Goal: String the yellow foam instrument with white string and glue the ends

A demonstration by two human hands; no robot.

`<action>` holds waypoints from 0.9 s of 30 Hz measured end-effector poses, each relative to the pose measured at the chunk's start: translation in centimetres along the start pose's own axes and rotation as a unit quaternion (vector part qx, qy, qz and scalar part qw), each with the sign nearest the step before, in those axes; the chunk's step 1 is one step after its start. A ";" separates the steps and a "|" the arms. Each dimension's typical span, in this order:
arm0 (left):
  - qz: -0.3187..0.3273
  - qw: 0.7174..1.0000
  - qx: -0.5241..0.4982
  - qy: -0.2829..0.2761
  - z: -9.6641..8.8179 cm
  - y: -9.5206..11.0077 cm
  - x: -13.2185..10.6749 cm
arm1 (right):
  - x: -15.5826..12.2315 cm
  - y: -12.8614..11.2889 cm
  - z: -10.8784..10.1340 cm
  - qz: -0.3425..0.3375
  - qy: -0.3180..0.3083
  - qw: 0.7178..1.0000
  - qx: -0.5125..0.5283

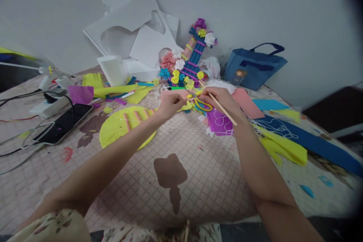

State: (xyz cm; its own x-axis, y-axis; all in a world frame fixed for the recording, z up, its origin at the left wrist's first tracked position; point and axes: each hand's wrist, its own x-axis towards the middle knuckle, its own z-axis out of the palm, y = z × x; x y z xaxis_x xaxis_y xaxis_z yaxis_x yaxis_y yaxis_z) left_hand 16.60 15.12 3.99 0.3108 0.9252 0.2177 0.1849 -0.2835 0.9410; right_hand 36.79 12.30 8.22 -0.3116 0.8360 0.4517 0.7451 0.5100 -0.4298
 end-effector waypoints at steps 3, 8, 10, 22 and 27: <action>-0.008 0.999 0.024 0.042 -2.6 -0.1 -0.4 | -0.4 2.7 -1.1 0.024 0.034 0.999 -0.008; -0.032 0.993 -0.046 0.100 -5.6 -0.1 -0.8 | -1.7 10.0 -2.4 0.073 0.097 0.991 -0.064; -0.032 0.990 -0.074 0.117 -6.2 -0.3 -0.8 | -2.3 12.6 -2.5 0.097 0.107 0.984 -0.101; 0.030 0.996 -0.056 0.058 -4.7 0.8 -1.5 | -0.9 11.1 0.4 0.071 0.085 0.993 -0.033; 0.048 0.997 -0.028 0.046 -5.1 0.3 -2.2 | -0.3 9.8 3.9 -0.003 -0.006 0.995 -0.100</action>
State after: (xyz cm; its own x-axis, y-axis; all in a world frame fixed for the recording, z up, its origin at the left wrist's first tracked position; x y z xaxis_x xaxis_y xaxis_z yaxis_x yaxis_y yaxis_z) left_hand 11.27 14.31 5.14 0.2369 0.9146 0.3276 0.1053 -0.3594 0.9272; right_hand 41.91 17.81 0.85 -0.3218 0.8364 0.4436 0.8455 0.4647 -0.2629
